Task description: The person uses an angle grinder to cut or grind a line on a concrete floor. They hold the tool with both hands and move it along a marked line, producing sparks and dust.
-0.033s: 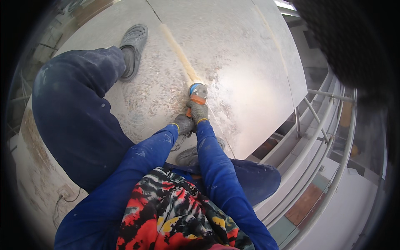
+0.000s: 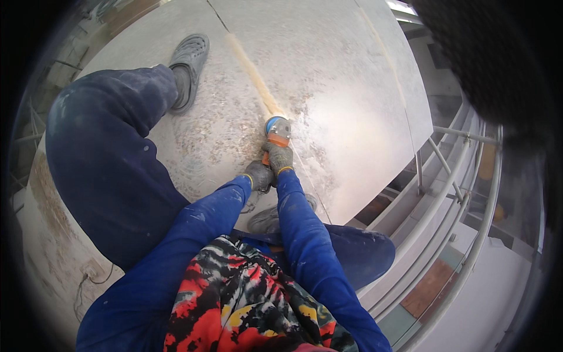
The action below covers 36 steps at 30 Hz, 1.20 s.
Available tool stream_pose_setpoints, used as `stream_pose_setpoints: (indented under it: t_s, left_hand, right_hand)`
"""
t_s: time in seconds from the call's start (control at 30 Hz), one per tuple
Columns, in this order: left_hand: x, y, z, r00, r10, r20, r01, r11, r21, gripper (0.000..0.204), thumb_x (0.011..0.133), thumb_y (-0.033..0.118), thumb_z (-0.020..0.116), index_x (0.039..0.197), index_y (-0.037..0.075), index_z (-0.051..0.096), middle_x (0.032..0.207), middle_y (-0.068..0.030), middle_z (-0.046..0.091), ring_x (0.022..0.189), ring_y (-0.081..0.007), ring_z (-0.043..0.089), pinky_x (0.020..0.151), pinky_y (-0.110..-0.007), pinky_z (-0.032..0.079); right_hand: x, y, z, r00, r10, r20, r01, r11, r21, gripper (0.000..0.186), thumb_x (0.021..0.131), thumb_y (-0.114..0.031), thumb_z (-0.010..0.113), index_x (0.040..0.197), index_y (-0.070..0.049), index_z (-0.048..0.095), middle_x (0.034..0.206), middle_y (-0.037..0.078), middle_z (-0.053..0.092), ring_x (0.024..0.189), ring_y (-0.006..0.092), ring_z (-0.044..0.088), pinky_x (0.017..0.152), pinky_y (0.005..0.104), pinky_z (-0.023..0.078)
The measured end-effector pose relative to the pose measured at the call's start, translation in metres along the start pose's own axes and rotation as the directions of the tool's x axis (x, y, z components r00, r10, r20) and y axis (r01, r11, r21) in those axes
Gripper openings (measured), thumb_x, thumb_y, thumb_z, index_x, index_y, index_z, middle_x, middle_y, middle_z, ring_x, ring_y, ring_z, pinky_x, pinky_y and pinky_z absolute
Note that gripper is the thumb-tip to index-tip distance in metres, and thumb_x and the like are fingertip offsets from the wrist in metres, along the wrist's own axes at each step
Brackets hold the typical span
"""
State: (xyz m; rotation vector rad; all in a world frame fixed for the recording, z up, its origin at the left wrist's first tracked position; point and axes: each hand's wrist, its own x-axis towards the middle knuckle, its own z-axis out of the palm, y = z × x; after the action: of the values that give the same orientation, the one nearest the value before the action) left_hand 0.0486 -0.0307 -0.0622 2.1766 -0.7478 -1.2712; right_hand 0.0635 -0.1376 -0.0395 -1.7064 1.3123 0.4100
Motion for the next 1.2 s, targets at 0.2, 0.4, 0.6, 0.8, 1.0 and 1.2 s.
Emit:
stream_pose_setpoints:
  t_s: [0.2, 0.4, 0.6, 0.8, 1.0, 1.2]
  left_hand:
    - [0.0, -0.013, 0.011, 0.993, -0.092, 0.074, 0.103, 0.983, -0.153, 0.038, 0.079, 0.041, 0.08, 0.107, 0.015, 0.076, 0.096, -0.0113, 0.078, 0.095, -0.0284, 0.075, 0.087, -0.041, 0.058]
    - [0.0, -0.012, 0.028, 0.992, -0.086, -0.088, 0.076, 0.991, -0.108, 0.032, 0.088, 0.035, 0.069, 0.111, 0.014, 0.075, 0.101, -0.0122, 0.077, 0.097, -0.0319, 0.074, 0.088, -0.044, 0.058]
    - [-0.007, -0.001, 0.011, 0.996, -0.073, 0.046, 0.076, 0.996, -0.053, 0.037, 0.085, 0.039, 0.073, 0.111, 0.013, 0.074, 0.099, -0.0123, 0.077, 0.096, -0.0317, 0.074, 0.089, -0.042, 0.058]
    - [-0.013, 0.002, 0.007, 0.984, -0.179, 0.021, 0.18, 0.97, -0.165, 0.042, 0.077, 0.043, 0.082, 0.107, 0.014, 0.076, 0.094, -0.0101, 0.078, 0.094, -0.0273, 0.075, 0.089, -0.039, 0.058]
    - [-0.002, -0.012, 0.024, 0.993, -0.106, -0.052, 0.098, 0.987, -0.13, 0.038, 0.079, 0.038, 0.078, 0.106, 0.013, 0.075, 0.096, -0.0117, 0.077, 0.095, -0.0315, 0.074, 0.089, -0.042, 0.058]
    - [0.001, -0.004, 0.015, 0.985, -0.149, 0.093, 0.166, 0.962, -0.215, 0.043, 0.074, 0.04, 0.084, 0.104, 0.011, 0.076, 0.092, -0.0112, 0.077, 0.091, -0.0248, 0.075, 0.087, -0.037, 0.059]
  right_hand:
    - [-0.009, 0.0, 0.0, 0.999, 0.029, -0.031, -0.029, 0.999, -0.022, 0.063, 0.067, -0.034, 0.087, 0.116, 0.003, 0.072, 0.11, 0.021, 0.075, 0.097, 0.034, 0.073, 0.088, 0.0425, 0.056]
    - [-0.015, 0.003, -0.001, 0.997, -0.058, 0.052, 0.06, 0.998, -0.031, 0.057, 0.068, -0.032, 0.086, 0.111, 0.003, 0.072, 0.103, 0.019, 0.075, 0.091, 0.0311, 0.072, 0.082, 0.0429, 0.057]
    - [-0.008, 0.007, -0.001, 1.0, 0.003, 0.03, -0.003, 1.0, 0.005, 0.047, 0.072, -0.023, 0.084, 0.11, 0.002, 0.071, 0.097, 0.015, 0.073, 0.082, 0.027, 0.07, 0.074, 0.0425, 0.056]
    - [-0.004, 0.013, 0.005, 0.997, -0.038, 0.07, 0.031, 0.996, 0.089, 0.057, 0.067, -0.03, 0.087, 0.112, 0.002, 0.072, 0.103, 0.019, 0.075, 0.087, 0.0317, 0.073, 0.081, 0.0426, 0.057]
    - [-0.003, 0.015, 0.009, 0.995, -0.088, 0.047, 0.087, 0.996, 0.032, 0.049, 0.074, -0.022, 0.084, 0.113, 0.003, 0.068, 0.098, 0.015, 0.073, 0.08, 0.0278, 0.07, 0.073, 0.0433, 0.056]
    - [-0.005, 0.014, -0.007, 1.0, 0.014, -0.007, -0.013, 0.998, 0.056, 0.056, 0.066, -0.035, 0.087, 0.106, 0.003, 0.074, 0.102, 0.019, 0.076, 0.09, 0.0321, 0.073, 0.081, 0.042, 0.057]
